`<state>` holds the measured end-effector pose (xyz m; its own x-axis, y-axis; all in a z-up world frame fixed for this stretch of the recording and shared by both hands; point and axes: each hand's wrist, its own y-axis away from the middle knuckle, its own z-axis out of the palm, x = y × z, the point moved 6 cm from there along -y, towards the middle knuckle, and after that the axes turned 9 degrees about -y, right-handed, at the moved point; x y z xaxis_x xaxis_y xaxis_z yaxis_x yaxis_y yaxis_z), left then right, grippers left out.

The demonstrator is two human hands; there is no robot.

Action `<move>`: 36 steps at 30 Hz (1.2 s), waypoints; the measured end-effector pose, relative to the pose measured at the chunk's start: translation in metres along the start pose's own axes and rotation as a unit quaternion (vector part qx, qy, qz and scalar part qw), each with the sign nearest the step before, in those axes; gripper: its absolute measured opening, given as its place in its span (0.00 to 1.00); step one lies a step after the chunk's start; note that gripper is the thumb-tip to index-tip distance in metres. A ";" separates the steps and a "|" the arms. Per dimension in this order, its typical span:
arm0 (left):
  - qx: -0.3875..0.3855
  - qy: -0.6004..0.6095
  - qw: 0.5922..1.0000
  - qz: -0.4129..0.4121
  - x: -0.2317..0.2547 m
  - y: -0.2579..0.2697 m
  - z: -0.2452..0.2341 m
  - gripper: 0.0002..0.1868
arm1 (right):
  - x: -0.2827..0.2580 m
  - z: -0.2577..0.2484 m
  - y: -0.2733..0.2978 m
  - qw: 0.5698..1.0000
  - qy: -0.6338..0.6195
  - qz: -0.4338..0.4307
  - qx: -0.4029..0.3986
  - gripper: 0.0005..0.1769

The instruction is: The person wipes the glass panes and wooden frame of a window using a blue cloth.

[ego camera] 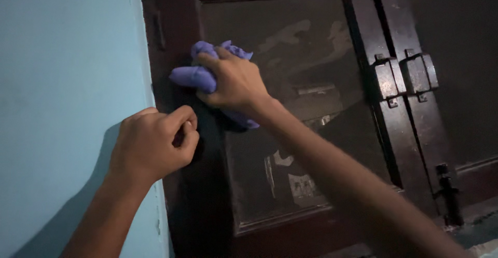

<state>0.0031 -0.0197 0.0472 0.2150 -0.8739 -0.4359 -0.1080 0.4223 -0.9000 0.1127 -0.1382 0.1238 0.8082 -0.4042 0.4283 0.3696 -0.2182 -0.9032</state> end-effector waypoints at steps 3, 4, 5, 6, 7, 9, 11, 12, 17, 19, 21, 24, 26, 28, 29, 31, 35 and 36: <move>-0.023 -0.001 1.000 -0.004 0.000 0.002 0.002 0.05 | 0.030 -0.010 0.000 0.988 0.053 0.115 -0.085 0.48; -0.027 0.000 1.000 -0.004 0.000 0.001 0.002 0.05 | 0.045 -0.016 0.002 0.978 0.082 0.157 -0.114 0.48; -0.018 0.001 1.000 0.004 0.000 0.000 0.000 0.05 | 0.062 -0.023 0.005 0.963 0.110 0.198 -0.143 0.49; -0.009 0.004 1.000 0.013 0.001 -0.001 -0.002 0.05 | 0.074 -0.032 0.007 0.967 0.111 0.195 -0.123 0.48; 0.001 0.007 1.000 0.022 0.002 -0.002 -0.003 0.05 | 0.086 -0.040 0.010 0.969 0.112 0.192 -0.104 0.47; -0.033 -0.002 0.999 0.003 0.000 -0.002 0.000 0.06 | 0.119 -0.057 0.019 0.965 0.132 0.210 -0.087 0.45; -0.047 -0.005 0.999 -0.006 -0.001 -0.002 0.003 0.07 | 0.156 -0.075 0.028 0.949 0.167 0.250 -0.094 0.45; -0.041 -0.006 0.999 -0.007 -0.001 -0.002 0.003 0.07 | 0.172 -0.088 0.035 0.943 0.195 0.260 -0.073 0.44; -0.020 -0.012 1.000 0.000 -0.002 -0.002 0.004 0.06 | 0.214 -0.150 0.065 0.917 0.260 0.297 0.061 0.42; -0.023 -0.007 1.000 -0.005 -0.003 -0.001 0.005 0.06 | 0.211 -0.151 0.068 0.908 0.234 0.340 0.076 0.43; -0.027 -0.003 1.000 -0.004 -0.001 0.001 0.006 0.07 | 0.205 -0.139 0.064 0.898 0.134 0.415 0.059 0.42; -0.019 0.004 1.000 -0.006 -0.001 -0.002 0.003 0.06 | 0.176 -0.100 0.028 0.928 0.065 0.364 0.055 0.42; -0.015 0.009 1.000 -0.007 0.000 -0.001 0.001 0.06 | 0.147 -0.066 0.002 0.956 0.014 0.284 0.075 0.46; -0.011 0.013 1.000 -0.005 0.001 -0.001 0.000 0.05 | 0.122 -0.035 -0.018 0.960 -0.074 0.260 0.067 0.46; -0.005 0.013 1.000 0.001 0.001 -0.001 0.000 0.05 | 0.113 -0.018 -0.024 0.947 -0.133 0.291 0.037 0.45; 0.005 0.014 1.000 0.012 0.002 0.001 -0.001 0.06 | 0.087 -0.008 -0.038 0.966 -0.124 0.227 0.028 0.48; -0.006 -0.002 1.000 0.018 0.002 0.001 0.000 0.05 | 0.070 -0.005 -0.037 0.969 -0.119 0.207 -0.067 0.51; -0.012 0.005 1.000 0.018 0.002 0.001 0.000 0.05 | 0.073 -0.010 -0.036 0.973 -0.085 0.204 -0.072 0.49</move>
<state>0.0032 -0.0210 0.0458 0.2006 -0.8604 -0.4685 -0.1392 0.4483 -0.8830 0.1533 -0.1686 0.1880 0.9427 -0.3334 0.0140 -0.0554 -0.1977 -0.9787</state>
